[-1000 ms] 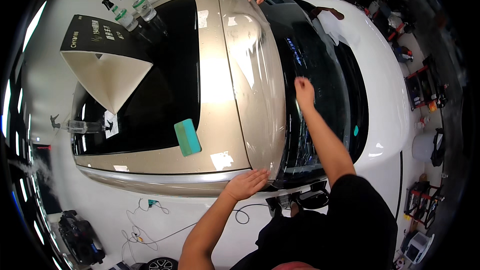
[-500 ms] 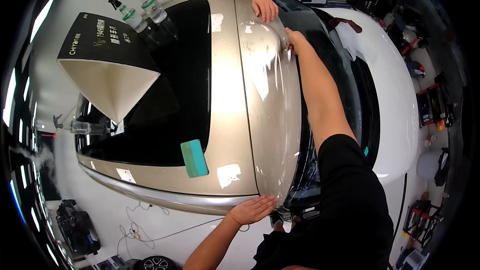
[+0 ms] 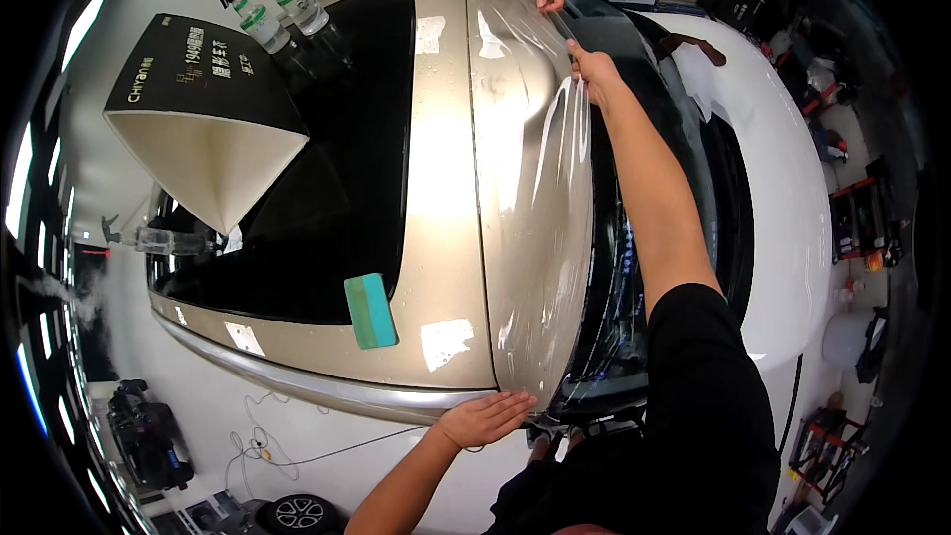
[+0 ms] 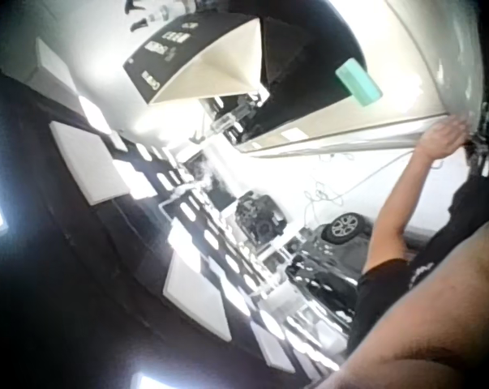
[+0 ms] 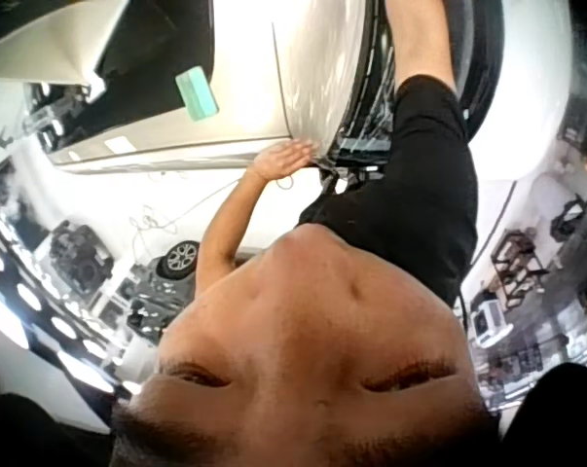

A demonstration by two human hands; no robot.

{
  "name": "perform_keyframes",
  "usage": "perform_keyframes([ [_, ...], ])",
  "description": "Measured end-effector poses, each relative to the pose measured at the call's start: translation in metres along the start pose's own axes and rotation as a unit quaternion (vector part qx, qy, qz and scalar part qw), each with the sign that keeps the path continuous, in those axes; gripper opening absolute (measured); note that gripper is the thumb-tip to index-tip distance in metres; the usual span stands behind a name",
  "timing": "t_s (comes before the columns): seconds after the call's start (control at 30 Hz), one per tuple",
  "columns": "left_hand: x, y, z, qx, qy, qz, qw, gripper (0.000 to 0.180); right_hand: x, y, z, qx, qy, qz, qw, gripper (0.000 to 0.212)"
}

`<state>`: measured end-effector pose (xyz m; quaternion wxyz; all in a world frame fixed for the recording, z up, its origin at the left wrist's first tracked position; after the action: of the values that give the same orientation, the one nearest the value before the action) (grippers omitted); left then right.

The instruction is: The person applies a protective film to the roof of a white car. They use a spray bottle to wet the surface and a squeegee to smooth the film, removing air bubbles and ensuring adhesion. A second person assists by holding the film in place.

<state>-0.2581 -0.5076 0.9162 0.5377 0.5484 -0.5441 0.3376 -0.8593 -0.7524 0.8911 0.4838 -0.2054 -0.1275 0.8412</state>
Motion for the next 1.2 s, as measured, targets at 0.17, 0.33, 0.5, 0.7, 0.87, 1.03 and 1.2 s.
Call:
perform_keyframes([
  [0.17,0.001,0.012,0.001,-0.009,-0.005,-0.006,1.0,0.025,0.023,0.012,-0.007,0.002,-0.057,0.036,0.998,0.039],
  [0.33,0.003,0.012,0.0,-0.003,-0.006,-0.016,1.0,0.023,0.036,0.008,-0.022,0.005,-0.081,0.026,0.996,0.035],
  [0.5,0.007,0.011,0.0,0.008,-0.008,-0.012,1.0,0.022,0.04,0.009,-0.032,0.008,-0.024,0.088,0.996,0.033],
  [0.7,0.001,0.013,0.0,0.007,-0.027,-0.027,0.999,0.022,0.054,0.01,-0.04,0.062,-0.193,-0.005,0.979,0.035],
  [0.87,0.001,0.005,0.002,0.001,-0.005,-0.03,1.0,0.025,0.09,-0.04,-0.077,0.147,-0.2,-0.012,0.969,0.03],
  [1.03,-0.004,0.0,-0.001,-0.01,0.004,-0.017,1.0,0.03,0.195,-0.226,-0.187,0.314,-0.44,-0.123,0.832,0.037],
  [1.2,-0.015,-0.003,-0.001,-0.017,-0.01,-0.037,0.999,0.033,0.242,-0.4,-0.26,0.298,-0.511,-0.086,0.802,0.062],
])
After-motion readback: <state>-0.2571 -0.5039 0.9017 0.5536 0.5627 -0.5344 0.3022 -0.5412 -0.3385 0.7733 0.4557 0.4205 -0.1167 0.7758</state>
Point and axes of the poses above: each hand's wrist, its own y-axis towards the middle knuckle, its own x-axis out of the back of the hand, z = x × y, the point moved 1 cm from there along y, towards the middle knuckle, and after that the axes turned 7 degrees about -z, right-handed, at the moved point
